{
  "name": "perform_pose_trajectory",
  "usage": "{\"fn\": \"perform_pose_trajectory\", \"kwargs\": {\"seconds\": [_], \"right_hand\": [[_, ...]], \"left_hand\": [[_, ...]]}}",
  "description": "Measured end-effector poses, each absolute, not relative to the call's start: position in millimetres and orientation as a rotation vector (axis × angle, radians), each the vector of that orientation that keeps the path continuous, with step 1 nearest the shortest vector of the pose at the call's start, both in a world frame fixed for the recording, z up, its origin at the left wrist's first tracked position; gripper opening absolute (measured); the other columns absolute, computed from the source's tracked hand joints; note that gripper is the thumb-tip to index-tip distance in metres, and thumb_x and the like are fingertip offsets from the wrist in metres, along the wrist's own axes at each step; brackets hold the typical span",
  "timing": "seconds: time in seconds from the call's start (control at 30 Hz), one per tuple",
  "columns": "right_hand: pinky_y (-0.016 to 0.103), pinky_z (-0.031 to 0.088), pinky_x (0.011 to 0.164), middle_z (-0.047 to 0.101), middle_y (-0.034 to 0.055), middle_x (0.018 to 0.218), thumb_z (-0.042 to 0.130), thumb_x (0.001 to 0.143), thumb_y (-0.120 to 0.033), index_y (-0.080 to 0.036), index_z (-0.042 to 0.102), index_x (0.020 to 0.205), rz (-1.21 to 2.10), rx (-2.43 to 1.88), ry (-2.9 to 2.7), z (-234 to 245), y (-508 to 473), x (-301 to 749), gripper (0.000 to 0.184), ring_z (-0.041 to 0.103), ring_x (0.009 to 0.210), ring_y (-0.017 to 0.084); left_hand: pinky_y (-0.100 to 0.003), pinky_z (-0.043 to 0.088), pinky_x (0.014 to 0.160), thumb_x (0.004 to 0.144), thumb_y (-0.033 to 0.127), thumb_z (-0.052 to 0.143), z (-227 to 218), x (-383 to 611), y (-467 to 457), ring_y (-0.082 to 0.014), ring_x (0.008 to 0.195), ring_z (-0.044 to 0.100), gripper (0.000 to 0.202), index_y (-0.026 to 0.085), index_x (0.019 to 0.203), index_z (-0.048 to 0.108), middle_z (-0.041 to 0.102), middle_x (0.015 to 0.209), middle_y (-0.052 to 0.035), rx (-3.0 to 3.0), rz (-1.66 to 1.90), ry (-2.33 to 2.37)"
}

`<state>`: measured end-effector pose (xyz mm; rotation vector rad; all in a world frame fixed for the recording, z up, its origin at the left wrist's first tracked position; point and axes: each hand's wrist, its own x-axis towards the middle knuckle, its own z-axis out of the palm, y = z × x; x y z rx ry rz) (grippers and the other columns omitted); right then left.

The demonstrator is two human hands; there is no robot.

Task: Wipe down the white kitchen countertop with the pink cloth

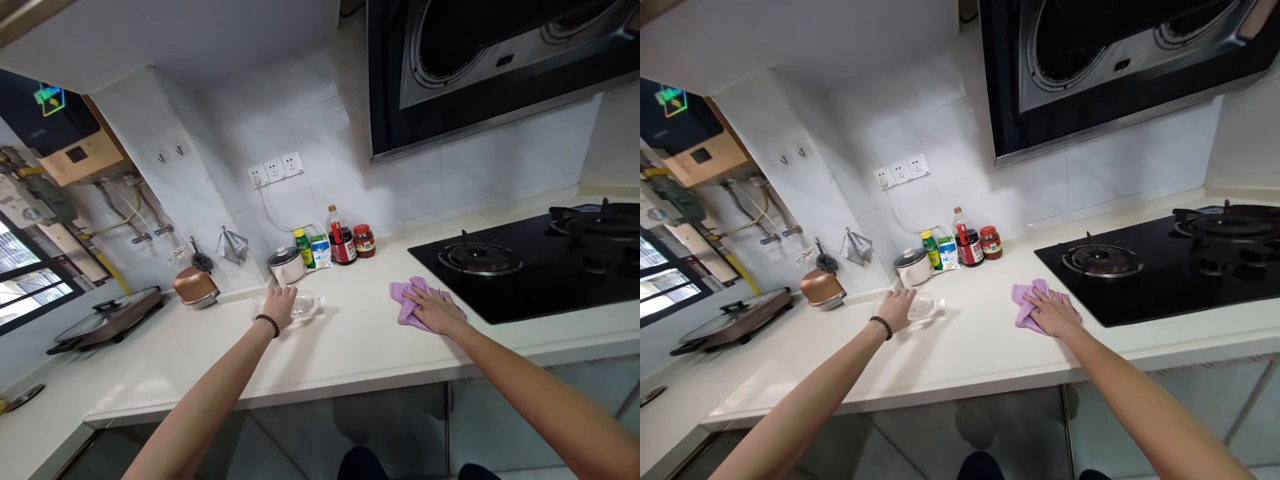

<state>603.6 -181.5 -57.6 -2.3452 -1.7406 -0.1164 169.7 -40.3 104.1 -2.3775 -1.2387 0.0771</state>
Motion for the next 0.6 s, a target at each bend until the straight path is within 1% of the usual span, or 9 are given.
{"fn": "perform_pose_trajectory", "kwargs": {"seconds": [0.13, 0.27, 0.33, 0.43, 0.6], "right_hand": [[0.062, 0.022, 0.126, 0.027, -0.0043, 0.172, 0.028, 0.104, -0.048, -0.038, 0.046, 0.162, -0.101, -2.350, -1.751, -51, -185, 600, 0.062, 0.027, 0.156, 0.039], [0.063, 0.021, 0.126, 0.028, -0.0028, 0.172, 0.031, 0.102, -0.047, -0.036, 0.048, 0.161, -0.089, -2.332, -1.749, -47, -188, 597, 0.063, 0.025, 0.156, 0.039], [0.063, 0.021, 0.126, 0.029, -0.0019, 0.172, 0.031, 0.101, -0.047, -0.035, 0.049, 0.161, -0.085, -2.319, -1.741, -47, -189, 597, 0.063, 0.026, 0.155, 0.040], [0.064, 0.021, 0.126, 0.030, -0.0010, 0.171, 0.031, 0.101, -0.047, -0.034, 0.050, 0.160, -0.087, -2.299, -1.742, -47, -188, 598, 0.063, 0.028, 0.154, 0.040], [0.061, 0.021, 0.126, 0.029, -0.0036, 0.172, 0.030, 0.102, -0.048, -0.036, 0.048, 0.161, -0.094, -2.327, -1.720, -50, -187, 600, 0.063, 0.029, 0.154, 0.039]], "left_hand": [[-0.049, 0.036, 0.105, 0.073, 0.008, 0.070, 99, 202, -47, -0.0381, 0.124, 0.058, 0.065, 0.017, 0.136, 0.055, 0.065, 0.131, -0.0191, -2.416, 0.075, -1.170], [-0.052, 0.035, 0.107, 0.072, 0.006, 0.070, 100, 204, -44, -0.0415, 0.126, 0.057, 0.064, 0.016, 0.134, 0.057, 0.064, 0.131, -0.0222, -2.429, -0.058, -1.271], [-0.053, 0.034, 0.107, 0.072, 0.006, 0.069, 103, 191, -41, -0.0421, 0.127, 0.056, 0.064, 0.016, 0.135, 0.058, 0.064, 0.132, -0.0224, -2.398, -0.098, -1.353], [-0.053, 0.036, 0.107, 0.074, 0.006, 0.066, 107, 158, -38, -0.0409, 0.127, 0.058, 0.062, 0.016, 0.135, 0.058, 0.066, 0.133, -0.0218, -2.307, -0.052, -1.445], [-0.052, 0.040, 0.103, 0.078, 0.006, 0.060, 109, 89, -39, -0.0392, 0.125, 0.059, 0.056, 0.016, 0.133, 0.059, 0.066, 0.134, -0.0209, -2.181, 0.041, -1.571]]}}
